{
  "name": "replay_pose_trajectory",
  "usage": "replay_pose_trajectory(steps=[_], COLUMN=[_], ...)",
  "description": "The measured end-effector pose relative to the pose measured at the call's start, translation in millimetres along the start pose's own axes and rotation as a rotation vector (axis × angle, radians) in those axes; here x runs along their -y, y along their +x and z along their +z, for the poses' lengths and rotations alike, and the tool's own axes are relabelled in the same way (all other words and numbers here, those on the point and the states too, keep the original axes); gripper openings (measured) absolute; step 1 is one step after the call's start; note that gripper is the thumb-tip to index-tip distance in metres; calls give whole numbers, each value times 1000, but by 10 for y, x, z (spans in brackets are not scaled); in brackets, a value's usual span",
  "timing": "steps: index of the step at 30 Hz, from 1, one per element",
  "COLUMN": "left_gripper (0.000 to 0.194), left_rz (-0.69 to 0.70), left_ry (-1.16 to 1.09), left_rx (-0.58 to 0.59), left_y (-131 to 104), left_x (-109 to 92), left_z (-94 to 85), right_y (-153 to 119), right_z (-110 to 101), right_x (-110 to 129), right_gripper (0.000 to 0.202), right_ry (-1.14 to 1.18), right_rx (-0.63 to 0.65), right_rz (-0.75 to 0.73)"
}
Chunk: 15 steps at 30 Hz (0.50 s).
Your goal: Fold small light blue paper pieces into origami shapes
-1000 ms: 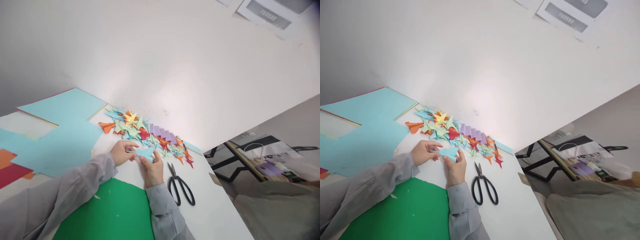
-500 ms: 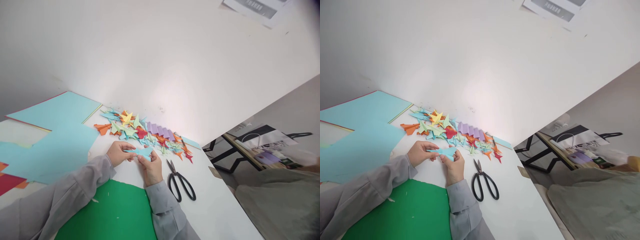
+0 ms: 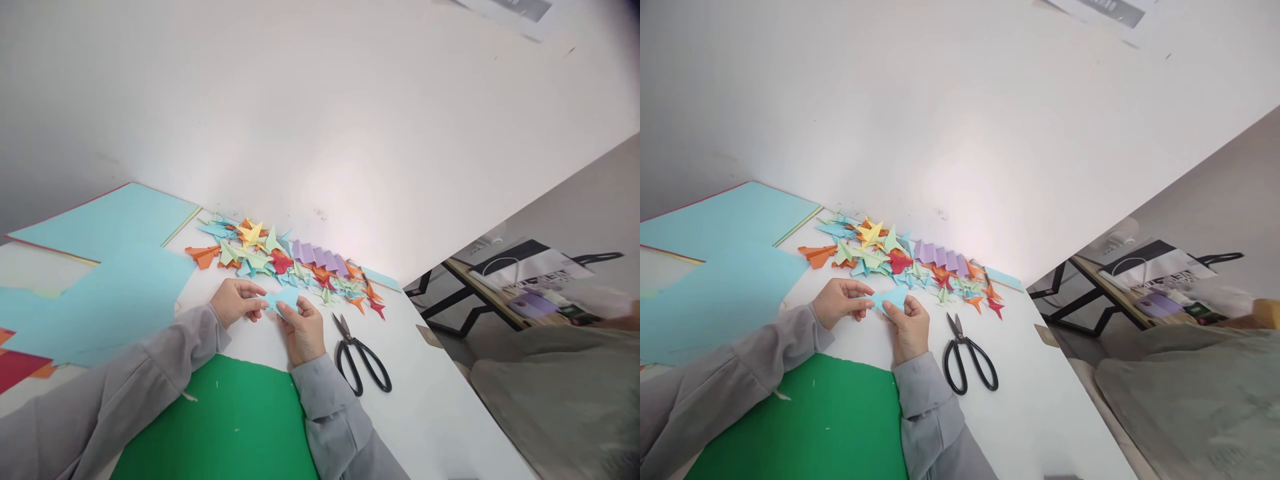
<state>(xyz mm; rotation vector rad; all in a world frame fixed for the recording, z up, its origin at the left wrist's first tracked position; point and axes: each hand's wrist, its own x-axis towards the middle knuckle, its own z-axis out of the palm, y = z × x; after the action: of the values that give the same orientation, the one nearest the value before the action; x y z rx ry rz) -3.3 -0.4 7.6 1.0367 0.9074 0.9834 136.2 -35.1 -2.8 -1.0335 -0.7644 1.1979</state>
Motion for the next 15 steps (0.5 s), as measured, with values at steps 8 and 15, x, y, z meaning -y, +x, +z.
replay_pose_trajectory(steps=[8,15], left_gripper=[35,28], left_rz=[-29,33], left_ry=[28,86], left_rx=[7,-15], left_y=[-14,-18], left_x=[-23,-14], left_z=[4,16], right_y=[8,5], right_z=[-18,-34], right_x=[-22,-4], right_gripper=[48,59], right_ry=[-90,-157], right_rx=[79,105], right_rz=[-25,-16])
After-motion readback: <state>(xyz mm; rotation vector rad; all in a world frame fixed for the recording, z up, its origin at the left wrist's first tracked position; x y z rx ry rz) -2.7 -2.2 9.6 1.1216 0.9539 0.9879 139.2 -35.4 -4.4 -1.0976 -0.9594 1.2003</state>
